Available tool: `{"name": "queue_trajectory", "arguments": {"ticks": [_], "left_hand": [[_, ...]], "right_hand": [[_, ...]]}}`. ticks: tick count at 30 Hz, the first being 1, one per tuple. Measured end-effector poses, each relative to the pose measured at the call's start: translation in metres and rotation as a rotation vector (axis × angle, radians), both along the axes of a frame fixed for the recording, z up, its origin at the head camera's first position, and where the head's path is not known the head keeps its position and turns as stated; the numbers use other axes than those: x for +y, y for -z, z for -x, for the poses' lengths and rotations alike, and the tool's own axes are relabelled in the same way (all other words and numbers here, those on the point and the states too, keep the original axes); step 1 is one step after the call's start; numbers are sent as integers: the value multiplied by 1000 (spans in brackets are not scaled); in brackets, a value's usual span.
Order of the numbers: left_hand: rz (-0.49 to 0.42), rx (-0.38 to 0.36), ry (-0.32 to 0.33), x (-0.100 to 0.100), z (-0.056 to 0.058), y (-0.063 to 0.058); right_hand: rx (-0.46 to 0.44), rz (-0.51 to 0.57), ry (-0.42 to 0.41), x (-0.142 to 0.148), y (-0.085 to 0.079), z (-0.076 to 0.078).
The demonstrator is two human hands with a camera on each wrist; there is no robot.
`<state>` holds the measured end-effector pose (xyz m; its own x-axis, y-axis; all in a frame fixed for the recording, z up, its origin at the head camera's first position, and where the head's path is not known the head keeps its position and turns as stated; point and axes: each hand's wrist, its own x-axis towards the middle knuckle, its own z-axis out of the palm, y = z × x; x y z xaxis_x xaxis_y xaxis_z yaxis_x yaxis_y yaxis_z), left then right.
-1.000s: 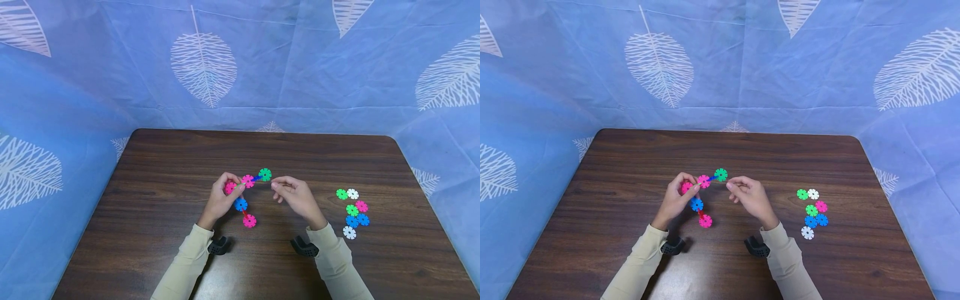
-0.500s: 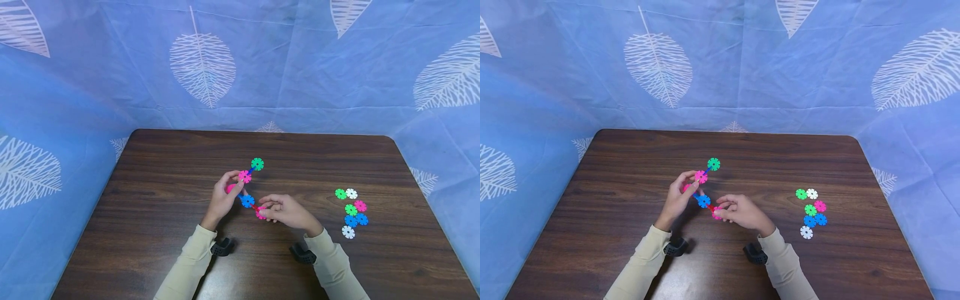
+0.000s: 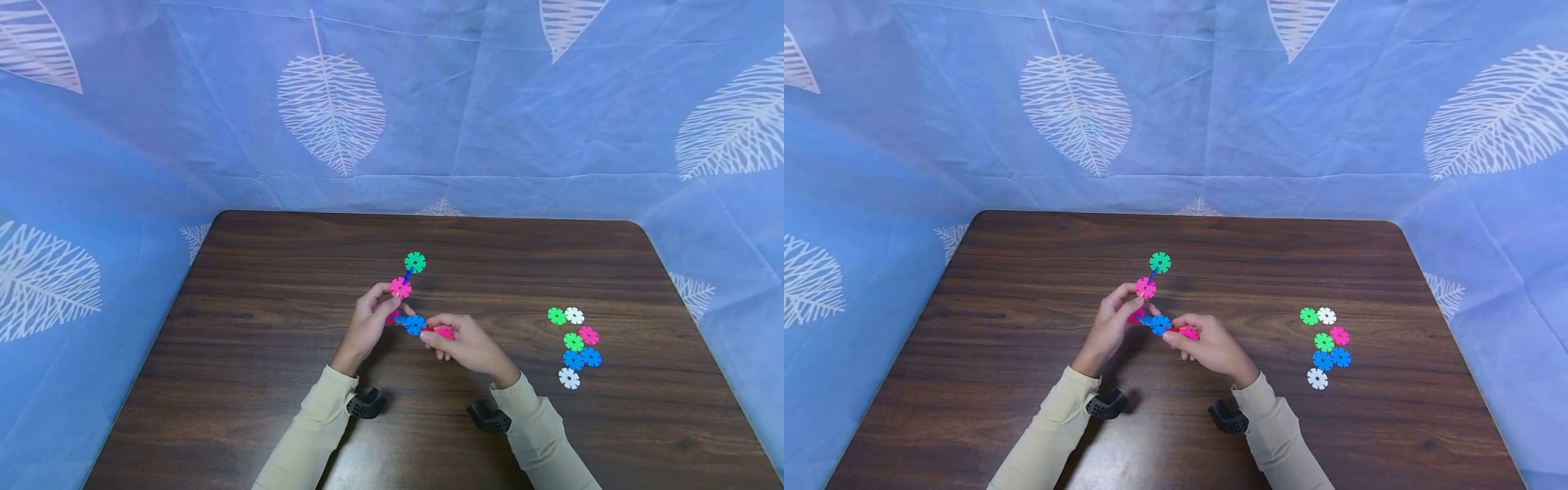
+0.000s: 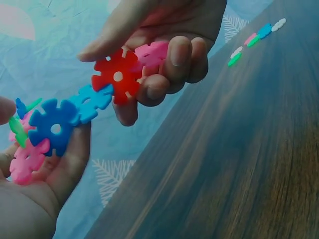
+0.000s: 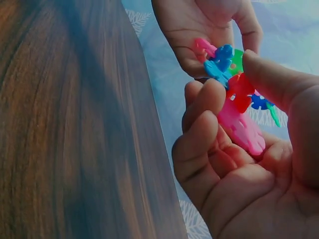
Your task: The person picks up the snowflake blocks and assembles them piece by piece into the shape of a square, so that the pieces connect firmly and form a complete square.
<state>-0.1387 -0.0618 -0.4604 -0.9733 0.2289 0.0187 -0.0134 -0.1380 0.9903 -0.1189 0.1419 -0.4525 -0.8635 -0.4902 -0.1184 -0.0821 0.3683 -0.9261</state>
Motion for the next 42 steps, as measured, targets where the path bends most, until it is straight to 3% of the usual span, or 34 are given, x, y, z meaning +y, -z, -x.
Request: {"name": "queue_trajectory", "arguments": {"ticks": [8,15,25,34,38,42], "left_hand": [[54,18,-14,0,2,0],[-21,92,29,1,4,0],[33,-53,-142,14,3,-2],[30,-23,-243,11,6,5],[40,8,-275,6,8,7],[36,-8,-279,0,9,5]], "right_hand": [[-27,-3,53,5,-3,-1],[-29,-20,18,6,-4,-4],[-59,-67,-7,4,-3,-8],[-116,-78,-50,21,-3,-6],[-85,-95,42,54,0,-5],[54,-236,242,93,5,-4]]}}
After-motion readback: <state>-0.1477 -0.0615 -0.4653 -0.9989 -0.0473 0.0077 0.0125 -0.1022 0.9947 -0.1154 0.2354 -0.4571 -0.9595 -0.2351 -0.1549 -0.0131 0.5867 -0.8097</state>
